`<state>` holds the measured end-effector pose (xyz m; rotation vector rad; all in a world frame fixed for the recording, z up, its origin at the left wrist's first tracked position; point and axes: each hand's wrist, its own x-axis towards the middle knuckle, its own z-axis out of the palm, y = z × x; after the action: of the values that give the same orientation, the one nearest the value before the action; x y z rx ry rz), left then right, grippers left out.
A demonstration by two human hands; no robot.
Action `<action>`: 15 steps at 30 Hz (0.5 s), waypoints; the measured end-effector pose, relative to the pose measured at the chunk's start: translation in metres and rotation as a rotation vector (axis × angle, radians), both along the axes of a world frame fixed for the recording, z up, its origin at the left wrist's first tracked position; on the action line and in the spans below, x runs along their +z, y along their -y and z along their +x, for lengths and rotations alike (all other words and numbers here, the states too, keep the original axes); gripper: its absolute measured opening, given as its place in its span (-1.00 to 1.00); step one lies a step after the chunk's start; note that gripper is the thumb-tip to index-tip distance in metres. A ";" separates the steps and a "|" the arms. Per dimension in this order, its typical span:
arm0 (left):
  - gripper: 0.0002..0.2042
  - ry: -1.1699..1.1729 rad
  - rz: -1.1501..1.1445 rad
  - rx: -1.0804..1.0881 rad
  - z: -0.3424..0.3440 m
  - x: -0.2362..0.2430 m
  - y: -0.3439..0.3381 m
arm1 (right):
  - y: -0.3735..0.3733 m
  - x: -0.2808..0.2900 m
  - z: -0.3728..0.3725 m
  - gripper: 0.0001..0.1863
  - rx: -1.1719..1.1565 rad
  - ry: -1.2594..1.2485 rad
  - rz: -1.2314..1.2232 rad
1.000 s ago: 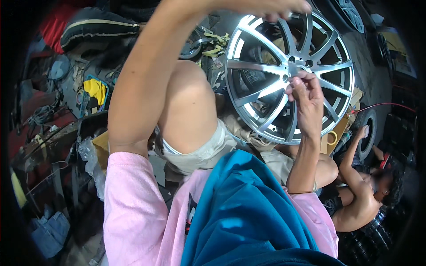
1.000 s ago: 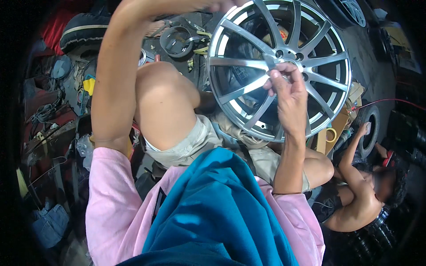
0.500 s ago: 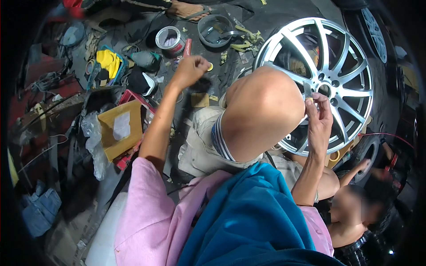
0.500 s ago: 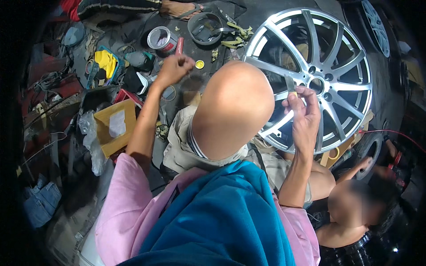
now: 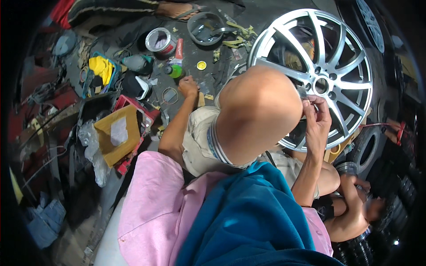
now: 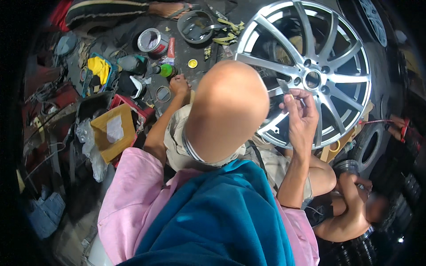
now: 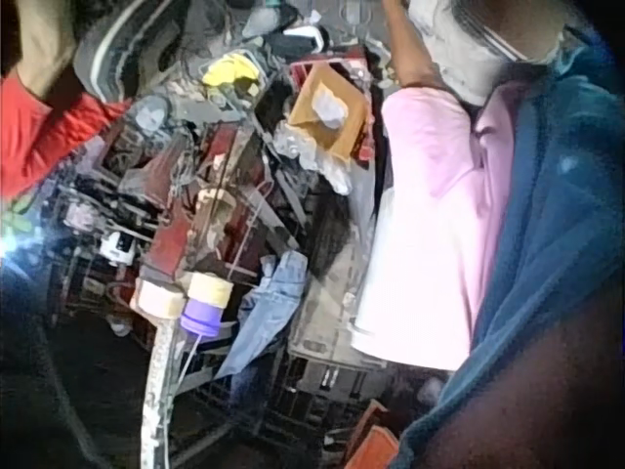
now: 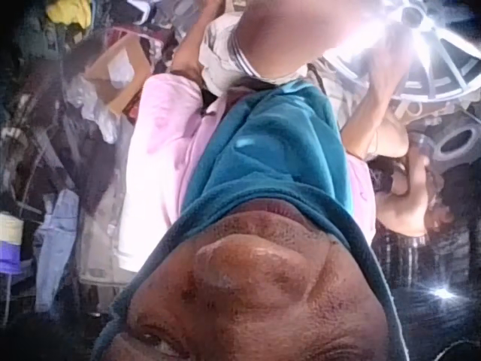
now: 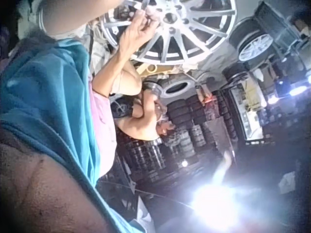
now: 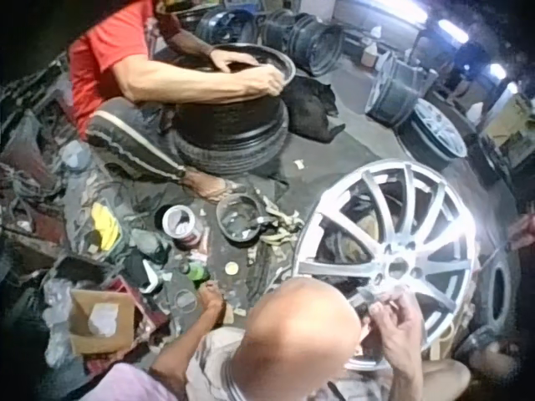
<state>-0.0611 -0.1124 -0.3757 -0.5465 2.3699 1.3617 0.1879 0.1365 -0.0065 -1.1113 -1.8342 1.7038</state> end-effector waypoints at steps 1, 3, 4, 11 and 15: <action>-0.83 0.066 0.075 0.117 -0.004 -0.012 -0.001 | -0.002 -0.002 0.005 -0.83 0.007 0.004 -0.012; -0.88 -0.010 0.074 0.094 -0.015 -0.047 0.020 | 0.002 -0.003 0.007 -0.84 -0.014 -0.023 -0.080; -0.90 -0.040 0.119 0.116 -0.012 -0.053 0.019 | 0.003 -0.006 0.010 -0.83 -0.024 -0.015 -0.088; -0.65 -0.203 -0.384 -0.174 -0.023 -0.083 0.048 | 0.005 -0.022 0.009 -0.80 -0.006 -0.049 -0.141; -0.72 -0.236 -0.414 -0.170 -0.007 -0.083 0.040 | -0.002 -0.013 0.020 -0.81 -0.042 -0.074 -0.116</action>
<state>-0.0680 -0.1526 -0.4584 -0.2891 2.8391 0.9057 0.2075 0.1384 -0.0200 -1.1083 -1.6746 1.8219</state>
